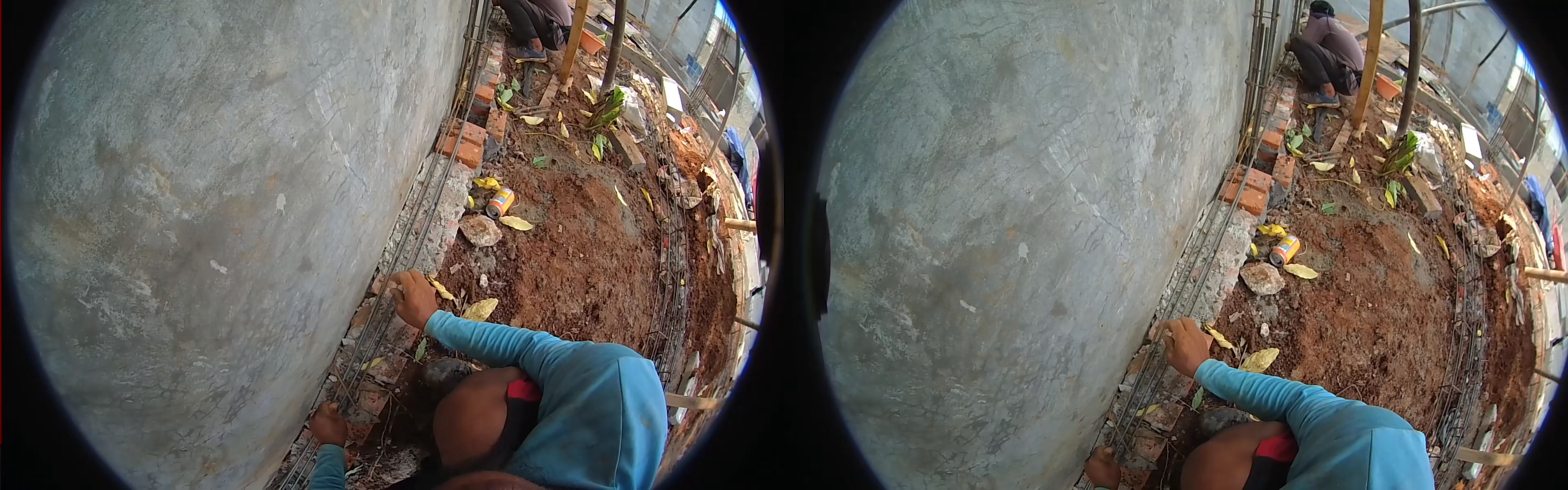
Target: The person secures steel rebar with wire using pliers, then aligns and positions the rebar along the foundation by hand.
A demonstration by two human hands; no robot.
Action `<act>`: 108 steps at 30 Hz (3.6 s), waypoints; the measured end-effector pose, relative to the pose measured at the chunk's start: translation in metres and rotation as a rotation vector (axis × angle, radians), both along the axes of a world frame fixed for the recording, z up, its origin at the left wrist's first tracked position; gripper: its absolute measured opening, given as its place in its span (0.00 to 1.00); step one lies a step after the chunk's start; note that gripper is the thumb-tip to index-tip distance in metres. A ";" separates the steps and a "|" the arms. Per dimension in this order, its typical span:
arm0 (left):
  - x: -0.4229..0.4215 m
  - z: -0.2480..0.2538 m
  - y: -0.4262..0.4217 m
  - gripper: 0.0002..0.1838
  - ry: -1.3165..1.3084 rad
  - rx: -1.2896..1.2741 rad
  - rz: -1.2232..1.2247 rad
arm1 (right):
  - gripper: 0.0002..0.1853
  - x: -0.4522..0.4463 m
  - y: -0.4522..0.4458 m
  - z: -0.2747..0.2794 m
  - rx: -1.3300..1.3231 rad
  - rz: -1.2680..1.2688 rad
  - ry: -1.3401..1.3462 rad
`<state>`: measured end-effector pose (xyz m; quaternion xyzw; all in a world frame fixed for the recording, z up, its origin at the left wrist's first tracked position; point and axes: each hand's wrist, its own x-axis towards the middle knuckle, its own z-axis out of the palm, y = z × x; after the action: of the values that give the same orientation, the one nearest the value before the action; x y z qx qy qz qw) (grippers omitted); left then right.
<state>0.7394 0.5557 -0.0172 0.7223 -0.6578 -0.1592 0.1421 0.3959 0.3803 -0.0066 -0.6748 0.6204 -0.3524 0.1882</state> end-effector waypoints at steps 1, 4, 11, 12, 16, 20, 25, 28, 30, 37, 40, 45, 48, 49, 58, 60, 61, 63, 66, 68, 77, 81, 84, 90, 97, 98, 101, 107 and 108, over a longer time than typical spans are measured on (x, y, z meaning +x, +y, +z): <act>-0.006 0.010 -0.007 0.44 0.016 0.052 0.009 | 0.15 -0.006 -0.003 -0.011 0.106 -0.181 -0.079; -0.019 0.027 -0.019 0.45 0.000 0.171 0.033 | 0.18 -0.025 -0.009 -0.019 0.382 -0.361 -0.139; -0.017 0.022 -0.021 0.46 -0.004 0.188 0.009 | 0.30 -0.042 -0.042 -0.024 0.828 -0.211 -0.113; -0.018 0.022 -0.021 0.46 -0.004 0.188 0.013 | 0.32 -0.042 -0.044 -0.026 0.746 -0.248 -0.071; -0.020 0.023 -0.020 0.44 0.007 0.184 0.018 | 0.30 -0.041 -0.047 -0.012 0.791 -0.214 0.048; -0.020 0.021 -0.019 0.44 -0.012 0.132 -0.030 | 0.29 -0.044 -0.054 0.001 0.845 -0.231 0.034; -0.023 0.036 -0.022 0.42 -0.042 0.293 -0.032 | 0.28 -0.042 -0.058 0.007 0.826 -0.259 0.105; -0.025 0.034 -0.023 0.44 -0.019 0.251 -0.003 | 0.30 -0.043 -0.058 0.006 0.802 -0.276 0.131; -0.023 0.025 -0.021 0.44 -0.029 0.216 0.015 | 0.29 -0.045 -0.061 0.012 0.821 -0.251 0.157; -0.021 0.019 -0.023 0.46 -0.007 0.199 -0.027 | 0.26 -0.046 -0.057 0.018 0.785 -0.277 0.128; -0.019 0.016 -0.022 0.46 -0.012 0.231 -0.018 | 0.27 -0.045 -0.060 0.009 0.827 -0.273 0.147; -0.029 0.031 -0.024 0.44 -0.023 0.161 -0.020 | 0.28 -0.051 -0.060 0.003 0.870 -0.265 0.072; -0.026 0.025 -0.019 0.40 -0.045 0.271 -0.030 | 0.29 -0.051 -0.052 -0.004 0.819 -0.289 0.095; -0.028 0.029 -0.023 0.37 -0.067 0.322 -0.007 | 0.30 -0.050 -0.052 -0.006 0.806 -0.265 0.104; -0.028 0.031 -0.028 0.22 -0.091 0.315 0.022 | 0.29 -0.054 -0.057 -0.021 0.772 -0.202 0.110; -0.033 0.044 -0.030 0.19 -0.086 0.374 0.039 | 0.29 -0.050 -0.055 -0.012 0.800 -0.241 0.082; -0.035 0.050 -0.032 0.16 -0.074 0.403 0.066 | 0.29 -0.049 -0.054 -0.013 0.772 -0.264 0.090; -0.038 0.053 -0.030 0.14 -0.060 0.437 0.094 | 0.29 -0.047 -0.052 -0.016 0.749 -0.286 0.101; -0.040 0.055 -0.030 0.12 -0.074 0.400 0.071 | 0.29 -0.045 -0.051 -0.016 0.684 -0.311 0.105; -0.045 0.061 -0.033 0.11 -0.030 0.438 0.127 | 0.29 -0.045 -0.051 -0.012 0.724 -0.311 0.088; -0.037 0.045 -0.031 0.12 -0.068 0.443 0.060 | 0.30 -0.045 -0.050 -0.025 0.665 -0.321 0.129; -0.040 0.049 -0.034 0.12 -0.097 0.524 0.075 | 0.30 -0.043 -0.049 -0.024 0.642 -0.329 0.144; -0.037 0.045 -0.033 0.12 -0.046 0.493 0.081 | 0.30 -0.042 -0.048 -0.017 0.710 -0.261 0.150; -0.032 0.042 -0.033 0.12 -0.041 0.466 0.030 | 0.28 -0.045 -0.046 -0.023 0.692 -0.213 0.299; -0.029 0.047 -0.032 0.12 -0.036 0.428 0.013 | 0.28 -0.047 -0.061 -0.022 0.740 -0.255 0.183; -0.030 0.049 -0.033 0.13 -0.045 0.454 0.028 | 0.28 -0.047 -0.060 -0.016 0.778 -0.255 0.123; -0.031 0.051 -0.033 0.14 -0.066 0.451 0.015 | 0.28 -0.045 -0.056 -0.028 0.700 -0.318 0.224; -0.028 0.047 -0.030 0.14 -0.036 0.404 -0.024 | 0.27 -0.054 -0.054 -0.008 0.830 -0.247 0.117; -0.028 0.045 -0.030 0.14 -0.036 0.404 -0.026 | 0.27 -0.052 -0.054 -0.017 0.795 -0.274 0.124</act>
<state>0.7113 0.5261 0.0282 0.7304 -0.6240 -0.2769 -0.0194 0.3441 0.3260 -0.0237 -0.4809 0.8022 -0.0663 0.3476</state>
